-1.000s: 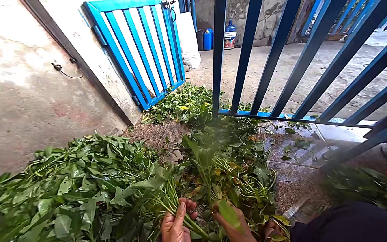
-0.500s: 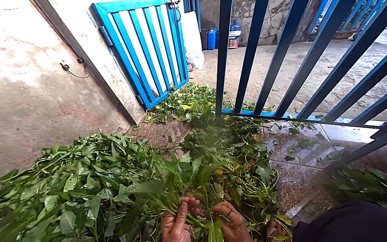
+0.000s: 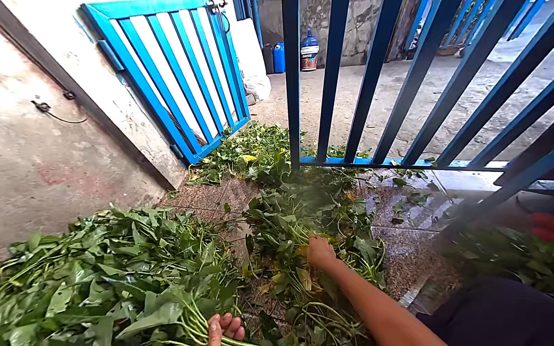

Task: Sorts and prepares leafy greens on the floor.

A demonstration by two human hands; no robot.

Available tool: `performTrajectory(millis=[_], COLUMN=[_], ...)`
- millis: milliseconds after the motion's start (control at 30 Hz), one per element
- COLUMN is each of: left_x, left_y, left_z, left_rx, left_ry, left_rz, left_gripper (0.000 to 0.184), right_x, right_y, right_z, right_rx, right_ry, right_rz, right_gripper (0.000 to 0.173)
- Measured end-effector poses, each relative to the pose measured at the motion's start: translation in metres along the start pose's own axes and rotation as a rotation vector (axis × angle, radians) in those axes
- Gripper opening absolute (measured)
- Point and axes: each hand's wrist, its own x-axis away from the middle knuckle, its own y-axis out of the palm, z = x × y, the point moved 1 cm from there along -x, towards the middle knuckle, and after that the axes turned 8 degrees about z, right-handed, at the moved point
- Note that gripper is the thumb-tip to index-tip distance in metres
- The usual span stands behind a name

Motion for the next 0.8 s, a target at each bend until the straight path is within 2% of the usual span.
performTrajectory(millis=[133, 233, 267, 333, 367, 433, 500, 600, 700, 800], left_x=[0.001, -0.002, -0.003, -0.005, -0.006, -0.005, -0.002, 0.000, 0.000, 0.000], left_y=[0.002, 0.002, 0.001, 0.000, 0.000, 0.001, 0.002, 0.002, 0.000, -0.002], left_z=[-0.009, -0.011, -0.012, -0.012, -0.013, -0.013, -0.014, -0.014, -0.014, -0.016], left_rx=[0.023, 0.021, 0.025, 0.030, 0.030, 0.016, 0.006, -0.003, -0.035, -0.059], left_ry=[-0.072, -0.079, -0.077, -0.083, -0.094, -0.116, -0.132, -0.159, -0.217, -0.248], left_rz=[-0.045, -0.034, -0.030, -0.028, -0.021, 0.005, 0.018, 0.005, -0.030, -0.070], left_gripper=[0.021, 0.021, 0.021, 0.022, 0.022, 0.021, 0.019, 0.018, 0.018, 0.016], right_x=[-0.021, -0.007, 0.004, 0.035, 0.051, 0.073, 0.084, 0.103, 0.135, 0.165], right_y=[0.011, 0.009, 0.005, -0.007, -0.013, -0.019, -0.016, -0.013, -0.015, -0.012], right_z=[0.011, 0.008, 0.007, 0.005, 0.005, 0.013, 0.022, 0.029, 0.031, 0.033], right_rx=[-0.052, -0.173, -0.317, -0.786, -1.006, -1.277, -1.307, -1.300, -1.298, -1.231], right_ry=[0.011, -0.093, -0.158, -0.294, -0.312, -0.215, -0.109, -0.141, -0.245, -0.478], right_rz=[-0.097, -0.060, -0.024, 0.048, 0.015, -0.127, -0.173, -0.145, -0.163, -0.141], right_gripper=[0.064, 0.047, 0.043, 0.033, 0.028, 0.025, 0.025, 0.025, 0.023, 0.019])
